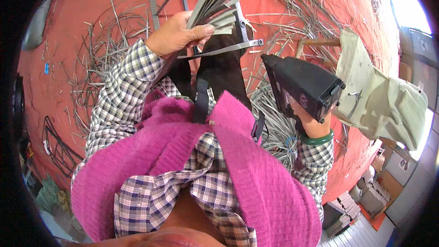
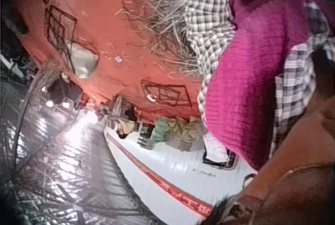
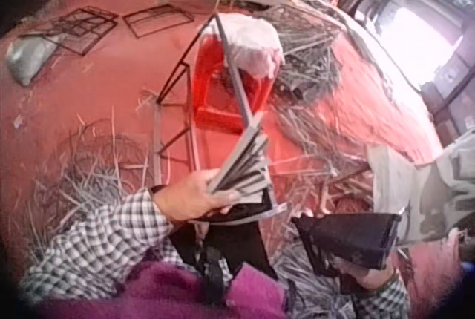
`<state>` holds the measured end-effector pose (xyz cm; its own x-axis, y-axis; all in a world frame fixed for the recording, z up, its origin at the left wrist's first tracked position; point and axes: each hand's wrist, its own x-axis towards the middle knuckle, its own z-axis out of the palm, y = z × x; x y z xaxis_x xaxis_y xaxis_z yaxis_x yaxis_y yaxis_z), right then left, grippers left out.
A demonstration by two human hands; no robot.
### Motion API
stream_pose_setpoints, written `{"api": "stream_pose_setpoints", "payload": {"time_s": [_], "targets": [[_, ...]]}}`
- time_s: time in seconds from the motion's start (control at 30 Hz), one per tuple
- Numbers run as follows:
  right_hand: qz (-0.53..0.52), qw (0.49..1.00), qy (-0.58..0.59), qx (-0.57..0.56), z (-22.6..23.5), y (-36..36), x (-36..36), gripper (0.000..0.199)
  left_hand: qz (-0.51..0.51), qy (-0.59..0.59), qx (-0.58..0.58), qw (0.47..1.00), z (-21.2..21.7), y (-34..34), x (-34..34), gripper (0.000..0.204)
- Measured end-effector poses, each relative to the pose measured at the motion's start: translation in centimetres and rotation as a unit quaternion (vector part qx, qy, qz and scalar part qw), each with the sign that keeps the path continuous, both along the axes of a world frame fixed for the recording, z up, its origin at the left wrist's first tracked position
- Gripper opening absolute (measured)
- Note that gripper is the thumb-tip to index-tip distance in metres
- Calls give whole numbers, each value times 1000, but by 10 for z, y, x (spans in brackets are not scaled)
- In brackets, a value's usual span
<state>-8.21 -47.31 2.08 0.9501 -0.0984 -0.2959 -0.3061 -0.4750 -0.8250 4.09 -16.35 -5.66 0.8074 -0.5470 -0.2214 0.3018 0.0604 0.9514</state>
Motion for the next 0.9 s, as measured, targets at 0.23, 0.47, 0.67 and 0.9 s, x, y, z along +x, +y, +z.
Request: {"api": "stream_pose_setpoints", "payload": {"time_s": [0.23,0.47,0.67,0.9], "targets": [[-4,1000,9,-25,5,1,0,39,-29,77,-31,996,-7,-10,-1,26],[49,990,-9,-129,11,7,7,41,15,188,-70,980,-19,-13,-6,23],[128,964,-63,-225,22,1,10,29,-14,133,-88,987,-20,-18,-12,23],[-56,924,-96,-365,29,-89,36,25,-16,127,-50,991,-7,-15,-9,28]]}}
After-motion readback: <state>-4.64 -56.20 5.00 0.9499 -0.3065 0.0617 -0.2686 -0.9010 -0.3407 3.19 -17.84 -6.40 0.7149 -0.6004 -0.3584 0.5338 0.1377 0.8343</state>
